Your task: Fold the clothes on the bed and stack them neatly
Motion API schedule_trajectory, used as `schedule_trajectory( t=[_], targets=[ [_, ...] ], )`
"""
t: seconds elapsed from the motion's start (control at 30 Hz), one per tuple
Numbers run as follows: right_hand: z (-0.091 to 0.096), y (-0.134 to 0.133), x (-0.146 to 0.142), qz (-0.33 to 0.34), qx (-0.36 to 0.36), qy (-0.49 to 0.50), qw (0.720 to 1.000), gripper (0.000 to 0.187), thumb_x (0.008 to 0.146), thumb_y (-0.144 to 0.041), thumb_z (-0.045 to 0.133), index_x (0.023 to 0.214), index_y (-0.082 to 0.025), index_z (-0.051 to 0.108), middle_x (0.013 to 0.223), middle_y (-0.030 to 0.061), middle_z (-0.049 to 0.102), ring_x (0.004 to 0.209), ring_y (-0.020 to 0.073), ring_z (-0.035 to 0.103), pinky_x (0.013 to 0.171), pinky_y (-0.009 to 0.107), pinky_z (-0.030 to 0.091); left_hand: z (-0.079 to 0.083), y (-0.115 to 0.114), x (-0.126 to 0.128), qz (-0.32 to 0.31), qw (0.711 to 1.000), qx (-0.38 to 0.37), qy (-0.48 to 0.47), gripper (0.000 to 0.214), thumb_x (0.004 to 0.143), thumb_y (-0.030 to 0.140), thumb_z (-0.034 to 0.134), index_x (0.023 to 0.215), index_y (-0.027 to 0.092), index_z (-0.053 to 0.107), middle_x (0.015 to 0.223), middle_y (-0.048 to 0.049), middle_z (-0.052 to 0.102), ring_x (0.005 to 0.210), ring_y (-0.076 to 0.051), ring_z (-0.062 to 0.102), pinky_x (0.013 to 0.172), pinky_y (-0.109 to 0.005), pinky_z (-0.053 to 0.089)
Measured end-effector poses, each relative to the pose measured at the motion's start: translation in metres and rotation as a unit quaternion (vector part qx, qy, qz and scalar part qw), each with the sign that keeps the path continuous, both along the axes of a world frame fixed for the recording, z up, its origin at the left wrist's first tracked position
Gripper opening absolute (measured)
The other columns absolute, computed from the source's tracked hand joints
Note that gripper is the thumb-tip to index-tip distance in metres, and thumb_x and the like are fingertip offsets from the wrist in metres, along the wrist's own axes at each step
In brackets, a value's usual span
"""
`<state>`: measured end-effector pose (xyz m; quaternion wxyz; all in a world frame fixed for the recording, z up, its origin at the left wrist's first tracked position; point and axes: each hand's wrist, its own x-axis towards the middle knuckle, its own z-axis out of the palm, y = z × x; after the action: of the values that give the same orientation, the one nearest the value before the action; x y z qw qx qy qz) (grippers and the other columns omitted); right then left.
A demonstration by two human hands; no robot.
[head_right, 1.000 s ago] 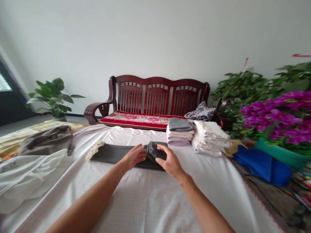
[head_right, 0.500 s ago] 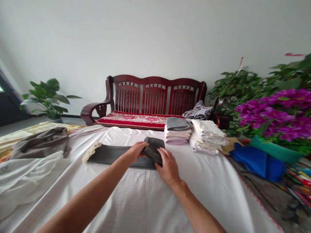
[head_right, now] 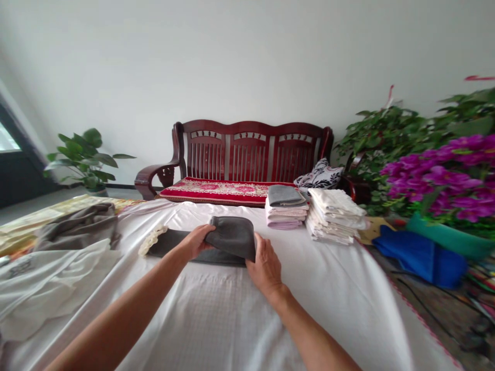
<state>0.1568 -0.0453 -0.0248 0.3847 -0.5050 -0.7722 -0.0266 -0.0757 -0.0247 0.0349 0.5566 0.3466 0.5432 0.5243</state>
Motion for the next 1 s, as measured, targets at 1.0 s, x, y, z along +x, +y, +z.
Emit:
schedule_trajectory(
  t=[1.0],
  targets=[
    [0.009,0.006,0.007,0.151,-0.04,-0.13,0.979,0.035,0.098,-0.028,0.05,0.131,-0.024,0.062,0.11,0.0081,0.063,0.101,0.0225,0.061,0.094,0.039,0.052,-0.024,0.013,-0.051,-0.04,0.935,-0.052,0.348,0.031,0.089,0.032,0.055,0.115,0.014,0.059,0.058,0.001,0.063,0.049,-0.018,0.062,0.049,-0.024,0.047]
  ],
)
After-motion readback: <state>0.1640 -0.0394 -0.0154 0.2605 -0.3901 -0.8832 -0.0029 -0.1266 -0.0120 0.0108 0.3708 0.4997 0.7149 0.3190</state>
